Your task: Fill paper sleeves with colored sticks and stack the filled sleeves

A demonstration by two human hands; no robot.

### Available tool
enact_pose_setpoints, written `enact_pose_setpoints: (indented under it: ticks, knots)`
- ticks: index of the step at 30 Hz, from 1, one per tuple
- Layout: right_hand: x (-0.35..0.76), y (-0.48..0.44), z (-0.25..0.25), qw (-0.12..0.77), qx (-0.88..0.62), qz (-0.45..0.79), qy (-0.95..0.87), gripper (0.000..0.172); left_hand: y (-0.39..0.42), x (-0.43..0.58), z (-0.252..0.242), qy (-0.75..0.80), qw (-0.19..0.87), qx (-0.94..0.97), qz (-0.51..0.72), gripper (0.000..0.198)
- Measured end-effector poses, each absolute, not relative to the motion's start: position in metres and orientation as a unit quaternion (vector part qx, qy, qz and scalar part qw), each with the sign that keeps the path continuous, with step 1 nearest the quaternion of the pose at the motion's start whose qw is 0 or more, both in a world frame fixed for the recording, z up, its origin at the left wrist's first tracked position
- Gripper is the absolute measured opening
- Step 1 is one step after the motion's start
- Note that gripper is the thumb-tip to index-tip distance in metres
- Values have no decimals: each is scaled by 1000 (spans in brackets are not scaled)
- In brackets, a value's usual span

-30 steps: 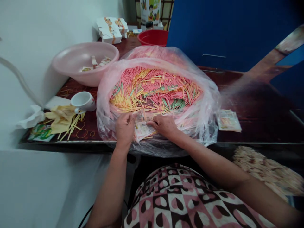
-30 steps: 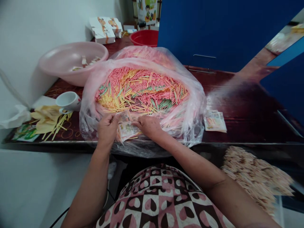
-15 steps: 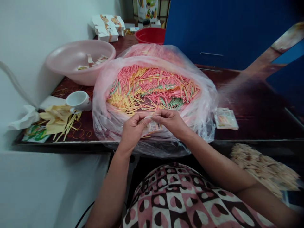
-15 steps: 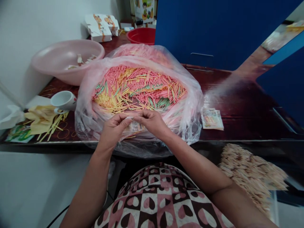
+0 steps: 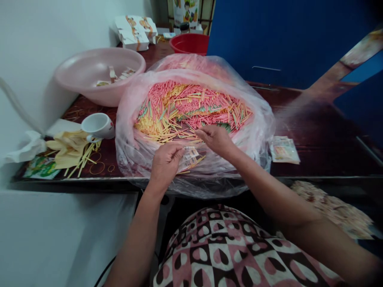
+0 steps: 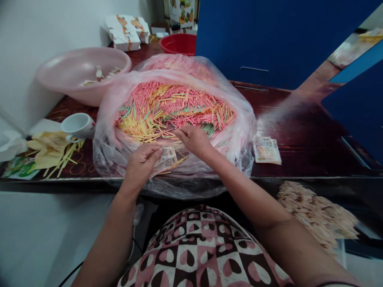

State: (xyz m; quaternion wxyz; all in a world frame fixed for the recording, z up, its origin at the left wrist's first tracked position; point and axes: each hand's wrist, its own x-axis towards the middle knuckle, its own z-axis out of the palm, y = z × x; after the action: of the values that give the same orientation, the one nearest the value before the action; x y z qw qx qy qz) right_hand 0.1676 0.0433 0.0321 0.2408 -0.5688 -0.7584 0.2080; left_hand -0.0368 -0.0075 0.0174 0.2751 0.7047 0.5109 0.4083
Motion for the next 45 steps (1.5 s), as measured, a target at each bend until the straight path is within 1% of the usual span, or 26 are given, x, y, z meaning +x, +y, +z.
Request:
enact_pose_setpoints:
  ticks: [2, 3, 4, 6, 8, 13, 17, 19, 22, 23, 25, 28, 31, 38, 42, 45]
  knots:
    - [174, 62, 36, 137, -631, 102, -757, 39, -5, -38, 11, 511, 232, 736, 379, 19]
    - [175, 69, 37, 90, -654, 68, -748, 36, -4, -38, 8, 515, 221, 746, 359, 19]
    - [174, 76, 37, 54, -670, 49, -739, 36, -3, -37, 5, 521, 213, 754, 338, 19]
    - [169, 84, 35, 21, -684, 33, -728, 41, -2, -36, -1, 531, 201, 764, 305, 21]
    - [162, 88, 32, 22, -684, 38, -728, 41, -2, -34, -3, 536, 195, 768, 290, 23]
    - [154, 88, 30, 21, -673, 74, -735, 35, -3, -31, -2, 536, 181, 772, 289, 23]
    - [162, 87, 34, 5, -639, 96, -763, 33, -2, -26, 3, 546, 144, 800, 204, 22]
    - [163, 87, 38, 10, -636, 91, -766, 37, -1, -24, 5, 550, 128, 809, 164, 22]
    - [157, 84, 42, 4, -638, 76, -766, 50, -1, -22, 7, 551, 107, 816, 140, 23]
    - [154, 83, 43, -4, -636, 69, -769, 52, -1, -22, 6, 551, 102, 817, 138, 23]
    - [148, 81, 44, -23, -632, 56, -773, 50, -1, -23, 5, 548, 96, 819, 142, 23]
    - [148, 84, 45, -53, -630, 57, -773, 38, -1, -24, 2, 543, 93, 820, 156, 24]
    - [156, 92, 48, -71, -614, 65, -783, 33, -2, -25, 0, 542, 97, 818, 168, 24]
    - [156, 89, 61, -141, -524, 75, -837, 31, -1, -25, -2, 541, 95, 814, 188, 26]
    - [141, 82, 54, -136, -515, 19, -846, 33, -1, -25, -2, 542, 88, 816, 181, 26]
    - [135, 81, 46, -133, -507, 8, -852, 33, -1, -24, -2, 543, 86, 816, 177, 25]
